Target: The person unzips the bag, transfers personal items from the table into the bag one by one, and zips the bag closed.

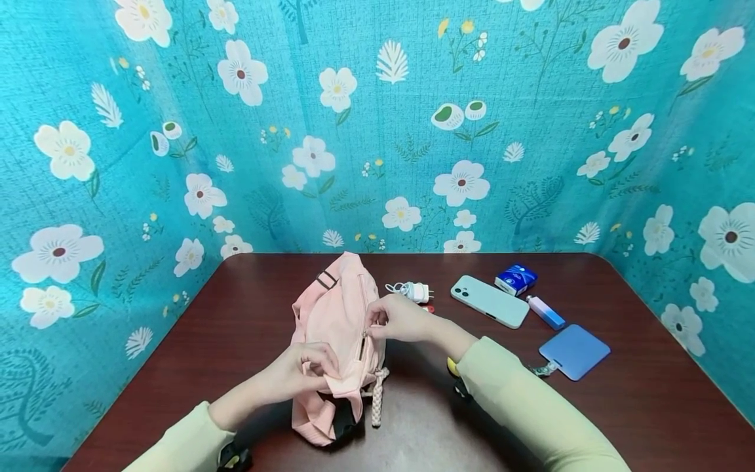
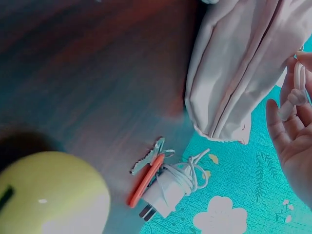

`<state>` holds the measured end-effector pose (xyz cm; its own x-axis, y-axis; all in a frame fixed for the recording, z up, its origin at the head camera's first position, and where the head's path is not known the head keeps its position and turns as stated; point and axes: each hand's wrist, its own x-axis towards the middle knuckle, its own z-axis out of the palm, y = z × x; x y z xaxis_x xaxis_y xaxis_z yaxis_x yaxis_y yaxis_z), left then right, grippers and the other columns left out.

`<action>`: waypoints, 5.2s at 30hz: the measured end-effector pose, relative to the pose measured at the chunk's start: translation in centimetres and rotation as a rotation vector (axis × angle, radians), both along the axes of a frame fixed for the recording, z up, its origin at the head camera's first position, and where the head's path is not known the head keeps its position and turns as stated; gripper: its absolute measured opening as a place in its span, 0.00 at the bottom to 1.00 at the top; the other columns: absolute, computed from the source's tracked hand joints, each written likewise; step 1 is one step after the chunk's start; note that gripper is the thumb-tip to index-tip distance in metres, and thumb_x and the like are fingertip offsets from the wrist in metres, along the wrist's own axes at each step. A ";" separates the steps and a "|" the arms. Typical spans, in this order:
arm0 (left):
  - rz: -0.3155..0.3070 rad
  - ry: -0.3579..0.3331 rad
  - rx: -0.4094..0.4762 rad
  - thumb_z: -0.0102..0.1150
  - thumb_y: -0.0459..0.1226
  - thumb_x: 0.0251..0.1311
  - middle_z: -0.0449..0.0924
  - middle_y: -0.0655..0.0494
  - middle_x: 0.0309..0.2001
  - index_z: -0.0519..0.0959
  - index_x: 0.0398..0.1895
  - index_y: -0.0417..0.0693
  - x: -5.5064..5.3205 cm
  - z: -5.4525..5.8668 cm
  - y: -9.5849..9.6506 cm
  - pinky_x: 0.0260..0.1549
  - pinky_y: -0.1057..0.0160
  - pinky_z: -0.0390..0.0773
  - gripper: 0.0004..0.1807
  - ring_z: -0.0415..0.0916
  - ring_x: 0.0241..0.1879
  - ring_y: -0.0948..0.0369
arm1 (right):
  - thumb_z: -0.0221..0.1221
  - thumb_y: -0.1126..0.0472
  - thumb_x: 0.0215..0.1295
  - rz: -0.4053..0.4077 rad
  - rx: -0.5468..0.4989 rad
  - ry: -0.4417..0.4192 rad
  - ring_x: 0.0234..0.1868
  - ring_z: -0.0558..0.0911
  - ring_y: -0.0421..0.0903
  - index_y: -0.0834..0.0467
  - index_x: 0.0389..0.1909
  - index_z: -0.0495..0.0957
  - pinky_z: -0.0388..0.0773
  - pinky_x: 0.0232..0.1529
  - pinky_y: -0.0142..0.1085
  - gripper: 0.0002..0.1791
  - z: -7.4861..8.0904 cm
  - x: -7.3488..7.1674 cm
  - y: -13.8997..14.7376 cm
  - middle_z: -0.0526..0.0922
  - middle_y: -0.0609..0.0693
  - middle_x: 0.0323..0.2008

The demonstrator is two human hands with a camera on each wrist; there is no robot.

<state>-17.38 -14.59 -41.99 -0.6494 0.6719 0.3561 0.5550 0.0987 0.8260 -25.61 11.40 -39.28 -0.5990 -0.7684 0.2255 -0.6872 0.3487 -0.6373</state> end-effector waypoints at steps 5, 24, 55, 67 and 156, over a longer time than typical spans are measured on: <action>-0.025 -0.031 0.005 0.69 0.25 0.50 0.79 0.56 0.32 0.84 0.27 0.39 0.0 0.0 0.0 0.35 0.68 0.75 0.04 0.73 0.36 0.68 | 0.64 0.66 0.58 -0.022 -0.015 0.028 0.22 0.73 0.36 0.50 0.28 0.81 0.71 0.25 0.31 0.07 0.2 -1.1 -0.1 0.76 0.37 0.20; -0.144 -0.069 -0.031 0.66 0.23 0.51 0.79 0.51 0.33 0.84 0.29 0.37 0.0 0.0 -0.1 0.34 0.68 0.76 0.04 0.72 0.36 0.69 | 0.65 0.64 0.59 -0.227 -0.030 0.057 0.28 0.78 0.40 0.58 0.31 0.83 0.77 0.31 0.35 0.02 2.0 -4.4 -0.3 0.81 0.41 0.25; 0.373 0.056 -0.281 0.68 0.47 0.56 0.79 0.67 0.26 0.82 0.30 0.55 -7.9 1.0 2.6 0.30 0.65 0.75 0.08 0.74 0.28 0.66 | 0.66 0.66 0.58 -0.237 -0.092 -0.023 0.24 0.75 0.40 0.59 0.29 0.82 0.73 0.27 0.32 0.02 1.6 -4.6 -0.7 0.80 0.43 0.23; 0.437 0.048 -0.293 0.71 0.48 0.52 0.76 0.65 0.22 0.79 0.25 0.54 -8.4 0.9 3.8 0.27 0.67 0.72 0.12 0.72 0.25 0.66 | 0.65 0.66 0.59 -0.213 -0.123 -0.021 0.25 0.76 0.41 0.61 0.31 0.82 0.72 0.25 0.32 0.02 1.6 -4.3 -0.9 0.81 0.44 0.23; 0.269 -0.036 -0.050 0.57 0.25 0.62 0.70 0.54 0.21 0.75 0.25 0.33 -4.8 3.7 3.6 0.24 0.70 0.69 0.08 0.71 0.21 0.53 | 0.66 0.66 0.60 -0.300 -0.135 0.018 0.32 0.82 0.40 0.59 0.39 0.85 0.79 0.33 0.35 0.07 1.1 -3.9 0.7 0.85 0.46 0.33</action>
<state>-22.13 -11.01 -38.27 -0.8185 0.4899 0.3002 0.4737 0.2798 0.8351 -29.50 12.08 -38.20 -0.7892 -0.5206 0.3258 -0.5781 0.4510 -0.6799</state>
